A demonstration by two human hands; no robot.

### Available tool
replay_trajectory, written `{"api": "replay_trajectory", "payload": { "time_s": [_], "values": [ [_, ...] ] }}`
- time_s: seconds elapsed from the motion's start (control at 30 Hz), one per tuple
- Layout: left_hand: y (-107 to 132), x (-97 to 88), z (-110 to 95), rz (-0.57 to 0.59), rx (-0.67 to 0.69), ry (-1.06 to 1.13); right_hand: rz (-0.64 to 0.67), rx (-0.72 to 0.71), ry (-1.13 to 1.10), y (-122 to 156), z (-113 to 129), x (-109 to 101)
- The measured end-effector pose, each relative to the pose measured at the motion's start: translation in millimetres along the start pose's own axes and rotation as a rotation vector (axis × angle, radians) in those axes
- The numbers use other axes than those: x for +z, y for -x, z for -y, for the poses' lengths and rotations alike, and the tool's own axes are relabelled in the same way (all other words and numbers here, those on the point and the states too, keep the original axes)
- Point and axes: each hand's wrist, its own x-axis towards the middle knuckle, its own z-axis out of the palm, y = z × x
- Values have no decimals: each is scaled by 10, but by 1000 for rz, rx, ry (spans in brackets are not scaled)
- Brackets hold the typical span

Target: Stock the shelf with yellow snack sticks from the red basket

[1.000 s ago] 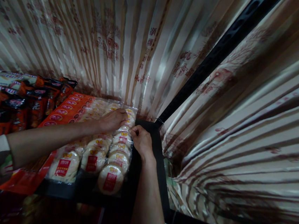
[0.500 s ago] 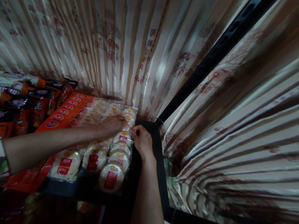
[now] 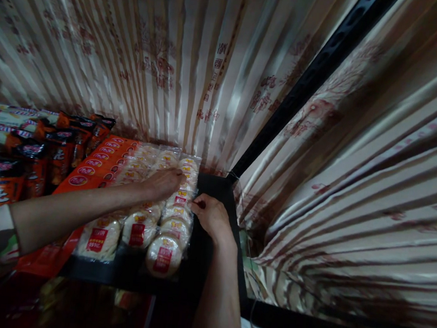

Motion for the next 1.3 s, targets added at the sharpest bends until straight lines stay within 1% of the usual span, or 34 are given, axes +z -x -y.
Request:
{"api": "replay_trajectory", "payload": {
  "time_s": [0.1,0.33,0.53,0.63,0.73,0.83,0.9,0.93,1.0,1.07,1.13,1.23,1.3],
  "values": [
    [15,-23,-10,-6,-14,20,-1,-18,-27,-27,-19,36],
    [29,-83,-21,20,-12,29,-82,-31,-6,-56,-36,105],
    [35,-146,-29,59,-18,49,-101,-27,-64,-78,-63,145],
    [51,-171,-28,58,-24,73,-108,-14,-115,-82,-81,161],
    [71,-182,-27,42,-19,103,-98,-13,-151,-84,-93,167],
    [124,-182,-36,-26,1,75,-91,-11,-150,-78,-84,155],
    [189,-182,-52,-73,43,46,-89,-4,-147,-72,-69,148],
    [228,-182,-63,-73,79,44,-88,-1,-147,-71,-61,148],
    [304,-179,-85,-42,162,65,-84,1,-151,-70,-48,153],
    [359,-176,-104,-6,209,93,-86,-7,-154,-69,-39,155],
    [382,-178,-118,6,202,109,-91,-28,-154,-62,-36,134],
    [377,-202,-129,31,174,112,-78,-37,-134,-26,-55,42],
    [366,-224,-133,48,169,116,-5,4,-122,14,-89,-38]
  ]
}}
